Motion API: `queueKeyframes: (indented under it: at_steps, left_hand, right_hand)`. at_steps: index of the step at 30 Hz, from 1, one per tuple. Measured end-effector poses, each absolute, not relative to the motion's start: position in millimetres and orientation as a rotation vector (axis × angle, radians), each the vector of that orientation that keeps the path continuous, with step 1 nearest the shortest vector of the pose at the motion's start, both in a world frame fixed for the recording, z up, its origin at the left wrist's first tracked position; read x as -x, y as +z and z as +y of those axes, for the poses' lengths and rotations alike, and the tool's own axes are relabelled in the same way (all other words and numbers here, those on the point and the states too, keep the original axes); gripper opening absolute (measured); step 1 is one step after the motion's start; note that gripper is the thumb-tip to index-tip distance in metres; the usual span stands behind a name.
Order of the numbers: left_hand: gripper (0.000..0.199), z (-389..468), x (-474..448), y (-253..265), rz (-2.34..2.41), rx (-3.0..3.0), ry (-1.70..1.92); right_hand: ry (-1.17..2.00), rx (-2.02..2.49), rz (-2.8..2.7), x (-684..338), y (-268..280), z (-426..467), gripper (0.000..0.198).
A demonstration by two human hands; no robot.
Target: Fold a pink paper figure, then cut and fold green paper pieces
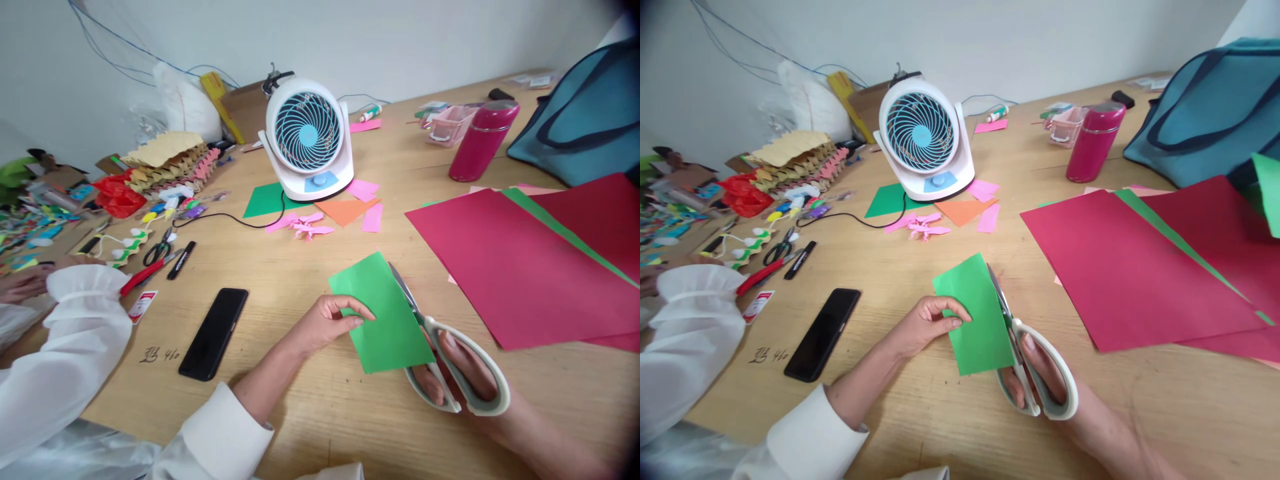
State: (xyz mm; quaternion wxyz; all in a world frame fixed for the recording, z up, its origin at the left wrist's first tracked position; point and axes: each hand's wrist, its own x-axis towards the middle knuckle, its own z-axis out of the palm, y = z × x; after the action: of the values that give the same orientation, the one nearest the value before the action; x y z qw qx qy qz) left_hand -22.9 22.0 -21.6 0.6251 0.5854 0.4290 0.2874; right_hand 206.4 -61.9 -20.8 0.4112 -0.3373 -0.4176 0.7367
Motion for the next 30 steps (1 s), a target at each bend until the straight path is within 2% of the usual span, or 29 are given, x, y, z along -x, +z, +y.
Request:
queueKeyframes:
  at_steps: [22, 30]
  left_hand:
    - [0.017, 17.7, 18.6, -21.3, 0.933, -1.461, 0.562]
    - [0.022, 16.2, 17.1, -22.2, 0.894, -1.479, 0.528]
  right_hand:
    - [1.817, 1.047, -0.955, -207.5, -12.8, -63.5, 0.057]
    - [1.825, 1.166, -0.873, -209.3, -10.1, -64.0, 0.050]
